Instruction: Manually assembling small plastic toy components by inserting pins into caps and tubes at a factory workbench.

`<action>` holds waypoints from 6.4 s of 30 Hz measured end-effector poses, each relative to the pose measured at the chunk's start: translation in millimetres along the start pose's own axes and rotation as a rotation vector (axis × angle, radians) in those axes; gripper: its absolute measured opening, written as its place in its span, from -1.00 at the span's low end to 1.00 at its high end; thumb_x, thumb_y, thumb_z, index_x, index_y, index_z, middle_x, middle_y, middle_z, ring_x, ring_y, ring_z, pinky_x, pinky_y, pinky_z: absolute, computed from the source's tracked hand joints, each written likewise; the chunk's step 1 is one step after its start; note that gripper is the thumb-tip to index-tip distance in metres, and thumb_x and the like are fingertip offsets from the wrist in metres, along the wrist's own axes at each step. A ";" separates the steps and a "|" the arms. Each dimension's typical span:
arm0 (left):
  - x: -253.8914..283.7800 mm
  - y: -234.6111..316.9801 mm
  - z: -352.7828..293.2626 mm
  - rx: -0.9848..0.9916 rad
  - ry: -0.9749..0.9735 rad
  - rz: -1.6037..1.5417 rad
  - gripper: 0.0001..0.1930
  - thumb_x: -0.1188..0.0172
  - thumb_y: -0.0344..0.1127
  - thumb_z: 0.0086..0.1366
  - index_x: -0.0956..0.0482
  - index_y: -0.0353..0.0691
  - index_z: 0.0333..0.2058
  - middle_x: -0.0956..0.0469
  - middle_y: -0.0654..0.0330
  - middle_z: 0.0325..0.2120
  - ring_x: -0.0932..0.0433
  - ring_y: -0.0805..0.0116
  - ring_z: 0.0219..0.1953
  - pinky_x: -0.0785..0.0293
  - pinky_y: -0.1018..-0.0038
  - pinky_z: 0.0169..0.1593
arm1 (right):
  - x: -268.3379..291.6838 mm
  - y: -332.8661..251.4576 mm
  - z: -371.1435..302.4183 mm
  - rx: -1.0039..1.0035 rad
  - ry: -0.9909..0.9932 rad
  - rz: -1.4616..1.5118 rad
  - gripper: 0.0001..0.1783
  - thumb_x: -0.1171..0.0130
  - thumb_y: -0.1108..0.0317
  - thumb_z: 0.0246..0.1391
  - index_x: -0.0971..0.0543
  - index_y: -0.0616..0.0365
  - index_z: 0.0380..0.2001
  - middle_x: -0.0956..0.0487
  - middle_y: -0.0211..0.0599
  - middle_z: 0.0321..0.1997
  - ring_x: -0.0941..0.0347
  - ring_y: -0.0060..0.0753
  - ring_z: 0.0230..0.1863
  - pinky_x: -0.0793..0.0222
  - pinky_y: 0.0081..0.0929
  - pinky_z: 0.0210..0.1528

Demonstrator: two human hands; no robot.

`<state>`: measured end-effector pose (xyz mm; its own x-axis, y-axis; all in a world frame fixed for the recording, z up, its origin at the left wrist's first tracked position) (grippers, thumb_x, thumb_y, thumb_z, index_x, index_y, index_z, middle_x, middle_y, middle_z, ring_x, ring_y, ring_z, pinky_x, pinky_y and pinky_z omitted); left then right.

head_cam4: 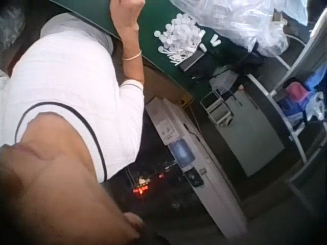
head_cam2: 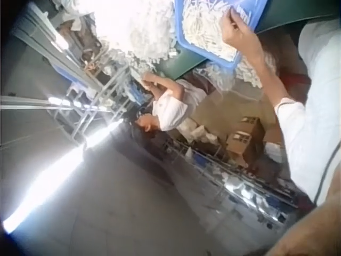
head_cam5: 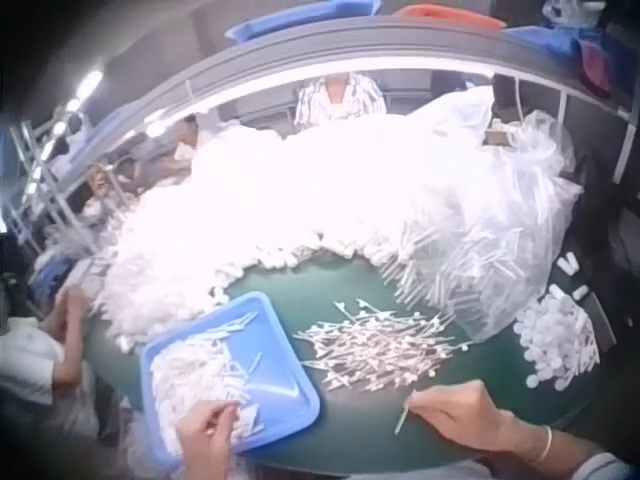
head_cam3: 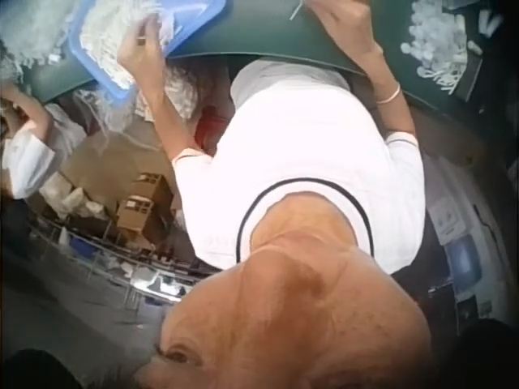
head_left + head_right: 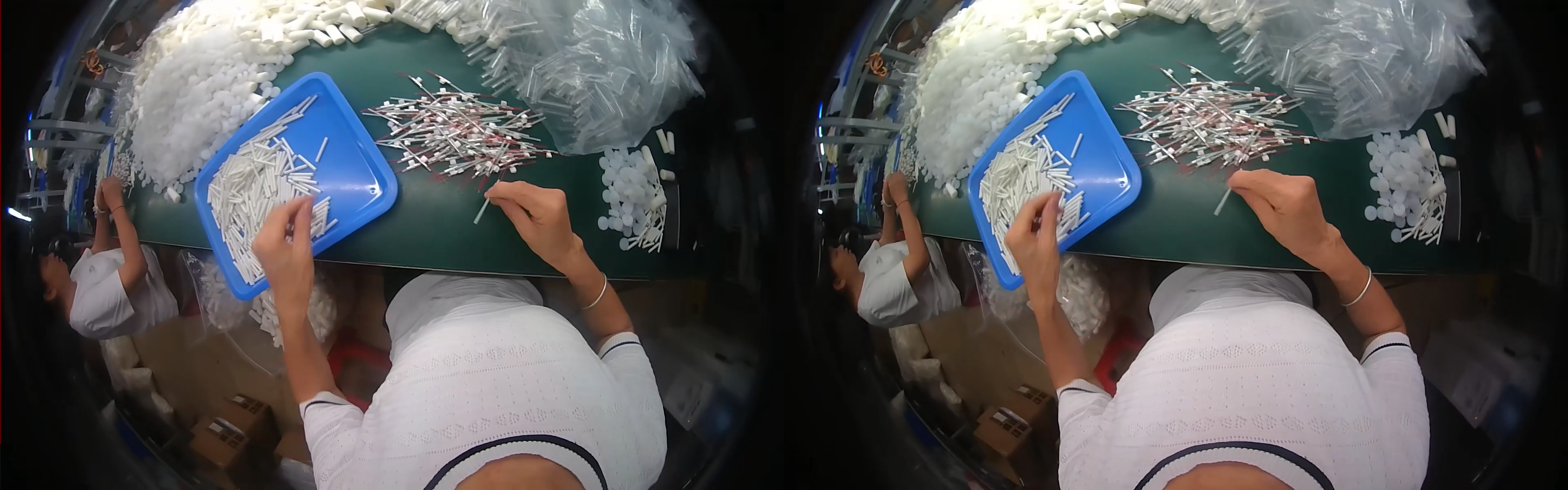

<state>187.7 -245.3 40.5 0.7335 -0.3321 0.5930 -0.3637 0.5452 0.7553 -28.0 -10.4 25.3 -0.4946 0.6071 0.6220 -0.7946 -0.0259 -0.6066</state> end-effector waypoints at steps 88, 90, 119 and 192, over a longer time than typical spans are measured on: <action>-80.9 49.2 2.3 0.003 -0.692 -0.582 -0.62 -0.32 -0.53 0.03 -0.61 -0.18 -0.10 -0.58 0.18 -0.16 -0.52 0.38 -0.15 -0.41 0.45 -0.07 | -35.5 -4.1 13.4 -0.525 -0.370 1.041 -0.79 -0.13 0.37 0.19 -0.58 0.28 -0.18 -0.54 -0.36 -0.33 -0.43 -0.61 -0.31 -0.34 -0.67 -0.28; -51.5 23.0 36.7 -0.064 -0.250 -0.051 -0.77 -0.28 -0.45 0.10 -0.62 -0.23 -0.21 -0.58 0.19 -0.34 -0.52 0.30 -0.30 -0.40 0.40 -0.20 | -37.0 -2.5 10.2 -0.607 -0.373 1.144 -0.82 -0.12 0.44 0.18 -0.53 0.30 -0.18 -0.56 -0.27 -0.30 -0.49 -0.57 -0.30 -0.42 -0.66 -0.23; -93.1 56.9 -20.9 -0.015 -0.324 -0.594 -0.83 -0.26 -0.54 0.15 -0.64 -0.34 -0.24 -0.51 0.19 -0.34 -0.42 0.46 -0.33 -0.31 0.59 -0.19 | -23.7 -12.1 18.4 -0.432 0.188 1.193 -0.72 -0.03 0.38 0.27 -0.46 0.25 0.00 -0.58 -0.21 -0.13 -0.54 -0.44 -0.09 -0.48 -0.55 -0.05; -66.8 68.1 -33.6 0.164 -0.376 -0.593 -0.67 -0.16 -0.60 0.22 -0.46 -0.38 -0.02 -0.58 0.06 -0.19 -0.60 0.40 -0.19 -0.52 0.54 -0.12 | -48.9 -17.4 7.5 -0.564 0.033 1.126 -0.76 -0.12 0.59 0.14 -0.45 0.32 -0.10 -0.54 -0.24 -0.08 -0.49 -0.52 -0.03 -0.44 -0.58 0.04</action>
<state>133.2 -160.2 43.0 0.5976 -0.7950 0.1036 -0.0689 0.0779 0.9946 7.4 -45.5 9.2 -0.7832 0.4885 -0.3846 0.3258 -0.2044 -0.9231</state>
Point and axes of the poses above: each hand's wrist, its own z-axis towards the middle knuckle, its own x-axis out of the back of the hand, y = z × x, the point moved 4 cm from there along z, towards the middle knuckle
